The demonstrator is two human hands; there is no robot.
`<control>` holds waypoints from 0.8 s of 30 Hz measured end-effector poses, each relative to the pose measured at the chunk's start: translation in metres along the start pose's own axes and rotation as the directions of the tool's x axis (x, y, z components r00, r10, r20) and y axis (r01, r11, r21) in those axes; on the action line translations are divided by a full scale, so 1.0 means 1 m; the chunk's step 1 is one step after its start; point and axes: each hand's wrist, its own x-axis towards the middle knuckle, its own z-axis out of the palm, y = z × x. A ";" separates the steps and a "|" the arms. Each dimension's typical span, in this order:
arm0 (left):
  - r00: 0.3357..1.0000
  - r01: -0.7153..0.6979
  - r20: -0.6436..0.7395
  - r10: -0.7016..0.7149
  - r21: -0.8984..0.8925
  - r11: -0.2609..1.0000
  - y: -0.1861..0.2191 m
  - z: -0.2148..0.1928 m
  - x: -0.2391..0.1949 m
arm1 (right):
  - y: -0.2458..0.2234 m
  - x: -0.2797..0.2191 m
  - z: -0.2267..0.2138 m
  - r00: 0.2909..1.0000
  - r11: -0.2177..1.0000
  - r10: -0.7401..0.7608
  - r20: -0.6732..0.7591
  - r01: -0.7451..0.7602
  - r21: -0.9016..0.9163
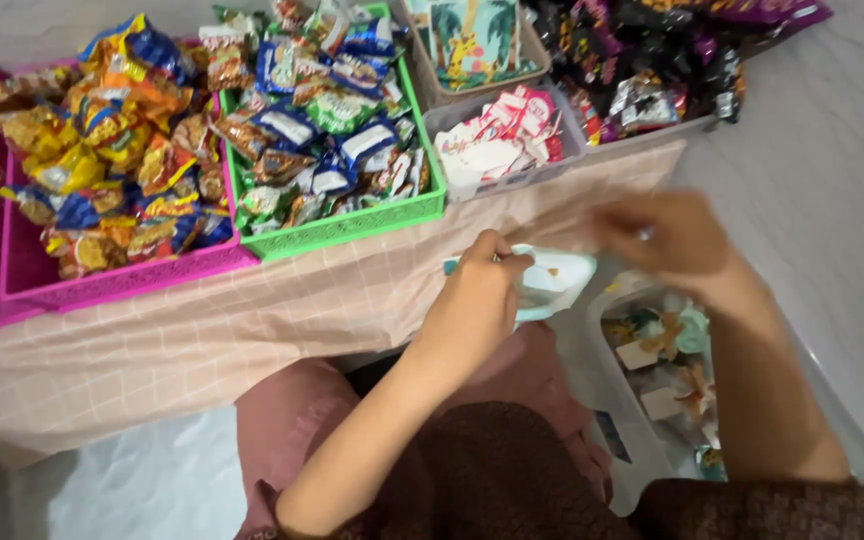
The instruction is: Selecting various snacks from bins and packing them into small decorative gift bags, then securing them with ribbons.
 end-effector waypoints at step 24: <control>0.987 -0.025 -0.159 -0.020 -0.275 0.961 -0.054 0.055 0.106 | 0.121 0.106 0.004 0.857 0.843 0.138 -0.496 0.161 0.513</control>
